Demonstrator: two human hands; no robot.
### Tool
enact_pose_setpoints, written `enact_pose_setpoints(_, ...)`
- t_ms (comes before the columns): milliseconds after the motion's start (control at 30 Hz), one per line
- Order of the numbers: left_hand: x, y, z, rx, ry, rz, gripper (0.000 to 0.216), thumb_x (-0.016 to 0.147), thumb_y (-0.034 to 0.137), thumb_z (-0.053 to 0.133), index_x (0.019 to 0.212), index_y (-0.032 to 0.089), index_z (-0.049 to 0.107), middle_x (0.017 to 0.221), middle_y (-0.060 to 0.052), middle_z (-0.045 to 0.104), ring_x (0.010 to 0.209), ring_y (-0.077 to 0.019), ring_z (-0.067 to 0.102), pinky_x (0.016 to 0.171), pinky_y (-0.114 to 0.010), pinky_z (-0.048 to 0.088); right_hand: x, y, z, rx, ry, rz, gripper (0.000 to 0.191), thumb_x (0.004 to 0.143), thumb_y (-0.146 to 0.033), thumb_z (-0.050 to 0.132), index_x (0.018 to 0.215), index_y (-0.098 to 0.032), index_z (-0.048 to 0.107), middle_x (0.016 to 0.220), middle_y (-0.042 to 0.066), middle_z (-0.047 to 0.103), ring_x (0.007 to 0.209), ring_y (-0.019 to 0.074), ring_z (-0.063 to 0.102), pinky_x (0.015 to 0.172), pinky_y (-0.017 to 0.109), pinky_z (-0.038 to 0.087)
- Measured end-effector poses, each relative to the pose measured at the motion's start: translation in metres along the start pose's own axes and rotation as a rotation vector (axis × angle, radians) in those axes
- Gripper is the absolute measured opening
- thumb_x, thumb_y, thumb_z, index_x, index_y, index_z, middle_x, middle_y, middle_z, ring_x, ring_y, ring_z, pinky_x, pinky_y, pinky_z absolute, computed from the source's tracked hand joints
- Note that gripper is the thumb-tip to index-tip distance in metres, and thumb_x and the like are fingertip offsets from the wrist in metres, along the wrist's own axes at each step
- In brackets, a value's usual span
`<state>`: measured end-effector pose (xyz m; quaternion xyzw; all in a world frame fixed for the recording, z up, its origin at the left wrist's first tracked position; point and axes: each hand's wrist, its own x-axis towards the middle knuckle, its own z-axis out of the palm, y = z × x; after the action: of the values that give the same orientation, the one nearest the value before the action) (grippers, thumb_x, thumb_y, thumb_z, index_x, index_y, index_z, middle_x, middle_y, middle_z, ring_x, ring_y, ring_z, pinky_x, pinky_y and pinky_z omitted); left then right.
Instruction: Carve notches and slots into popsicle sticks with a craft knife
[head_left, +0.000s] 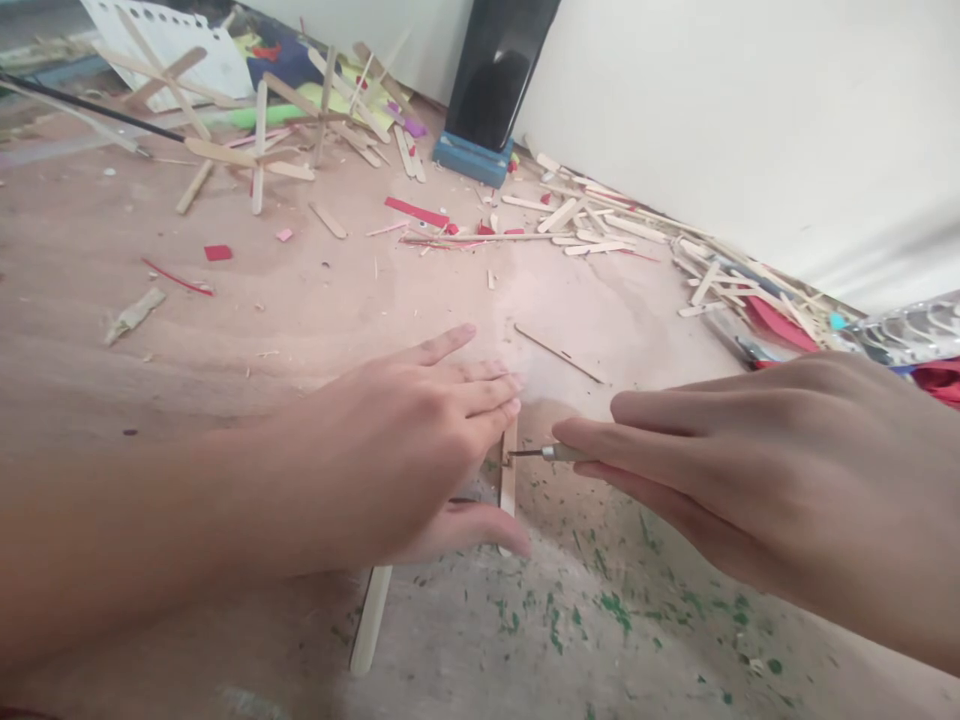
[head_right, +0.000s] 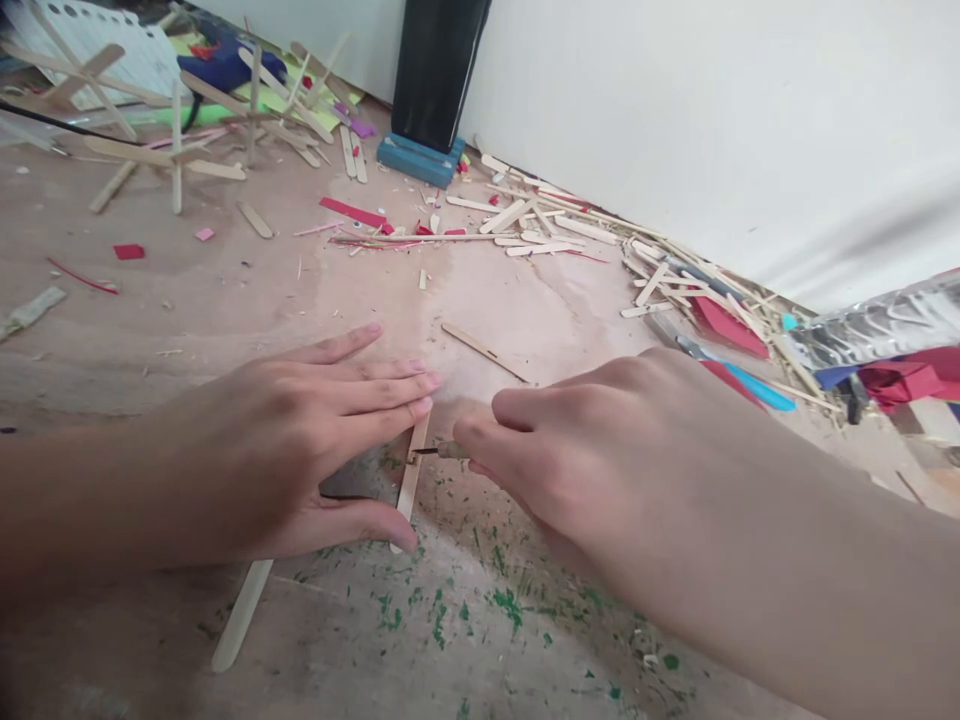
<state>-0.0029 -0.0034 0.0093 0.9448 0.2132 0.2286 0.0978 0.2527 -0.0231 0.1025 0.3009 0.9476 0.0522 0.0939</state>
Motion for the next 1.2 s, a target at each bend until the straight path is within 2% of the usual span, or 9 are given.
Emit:
enact_pose_setpoints(133, 0.001, 0.0, 0.0, -0.005, -0.01, -0.003, 0.073, 0.099, 0.067, 0.064, 0.136, 0.004, 0.069, 0.143, -0.017, 0.069, 0.136, -0.0268, 0.065, 0.135, -0.045, 0.028, -0.003, 0.002, 0.0, 0.034, 0.055, -0.031, 0.026, 0.098, -0.013, 0.048, 0.106, -0.026, 0.068, 0.066, -0.003, 0.052, 0.05, 0.018, 0.042, 0.053, 0.038, 0.022)
enact_pose_setpoints(267, 0.001, 0.0, 0.0, -0.01, -0.007, -0.014, 0.073, 0.098, 0.067, 0.065, 0.136, 0.004, 0.068, 0.144, -0.016, 0.069, 0.136, -0.0259, 0.065, 0.135, -0.042, 0.026, -0.002, 0.003, 0.001, 0.059, 0.044, -0.055, 0.038, 0.095, -0.006, 0.045, 0.117, -0.024, 0.069, 0.068, -0.003, 0.055, 0.052, 0.0179, 0.047, 0.053, 0.038, 0.023)
enact_pose_setpoints(433, 0.0, 0.0, 0.0, -0.011, -0.022, -0.013, 0.075, 0.098, 0.068, 0.064, 0.137, 0.005, 0.068, 0.146, -0.018, 0.067, 0.139, -0.0266, 0.063, 0.135, -0.042, 0.025, -0.005, 0.005, 0.007, 0.065, 0.101, -0.088, 0.031, 0.097, -0.007, 0.04, 0.106, -0.023, 0.066, 0.073, -0.001, 0.06, 0.059, 0.0196, 0.052, 0.056, 0.039, 0.024)
enact_pose_setpoints(533, 0.003, 0.0, 0.003, -0.016, 0.006, -0.013, 0.065, 0.097, 0.064, 0.069, 0.138, 0.014, 0.069, 0.144, -0.015, 0.069, 0.14, -0.0279, 0.062, 0.134, -0.047, 0.029, -0.004, 0.004, 0.007, 0.035, 0.096, -0.092, 0.033, 0.097, -0.007, 0.041, 0.109, -0.021, 0.069, 0.071, -0.001, 0.057, 0.056, 0.0195, 0.05, 0.055, 0.038, 0.025)
enact_pose_setpoints(633, 0.009, 0.002, 0.006, -0.017, 0.034, -0.009, 0.057, 0.095, 0.059, 0.073, 0.139, 0.022, 0.068, 0.142, -0.011, 0.071, 0.141, -0.0296, 0.061, 0.133, -0.053, 0.028, 0.0, 0.002, 0.005, 0.061, 0.092, -0.051, 0.031, 0.104, -0.016, 0.045, 0.113, -0.021, 0.074, 0.067, -0.002, 0.055, 0.052, 0.0181, 0.048, 0.052, 0.037, 0.026)
enact_pose_setpoints(767, 0.015, 0.003, 0.007, -0.008, 0.028, -0.012, 0.057, 0.096, 0.058, 0.072, 0.139, 0.022, 0.068, 0.142, -0.012, 0.071, 0.143, -0.0304, 0.059, 0.134, -0.053, 0.026, 0.003, 0.001, 0.004, 0.155, 0.087, 0.014, 0.034, 0.111, -0.028, 0.043, 0.103, -0.023, 0.076, 0.062, -0.003, 0.057, 0.047, 0.017, 0.051, 0.05, 0.036, 0.027)
enact_pose_setpoints(933, 0.006, 0.002, 0.002, 0.008, 0.0, -0.016, 0.057, 0.098, 0.061, 0.067, 0.136, 0.019, 0.069, 0.141, -0.012, 0.071, 0.139, -0.0297, 0.063, 0.133, -0.052, 0.028, -0.003, -0.006, 0.008, 0.302, 0.047, 0.083, 0.033, 0.111, -0.033, 0.044, 0.098, -0.024, 0.072, 0.079, 0.001, 0.076, 0.055, 0.0176, 0.066, 0.052, 0.037, 0.031)
enact_pose_setpoints(1100, 0.002, 0.002, -0.006, 0.077, 0.039, 0.038, 0.065, 0.097, 0.07, 0.064, 0.108, 0.007, 0.077, 0.125, -0.019, 0.077, 0.114, -0.0307, 0.074, 0.127, -0.048, 0.04, -0.016, -0.023, 0.012, 0.417, 0.069, 0.247, 0.022, 0.108, -0.026, 0.051, 0.12, -0.029, 0.069, 0.094, -0.003, 0.081, 0.067, 0.0168, 0.073, 0.059, 0.035, 0.042)
enact_pose_setpoints(1200, 0.005, -0.001, -0.014, 0.091, 0.066, 0.063, 0.048, 0.102, 0.058, 0.062, 0.095, 0.013, 0.078, 0.112, -0.013, 0.079, 0.101, -0.0295, 0.075, 0.111, -0.051, 0.053, -0.022, -0.03, 0.012, 0.465, 0.069, 0.279, 0.018, 0.109, -0.028, 0.051, 0.107, -0.026, 0.069, 0.085, -0.002, 0.079, 0.061, 0.0162, 0.069, 0.057, 0.035, 0.042)
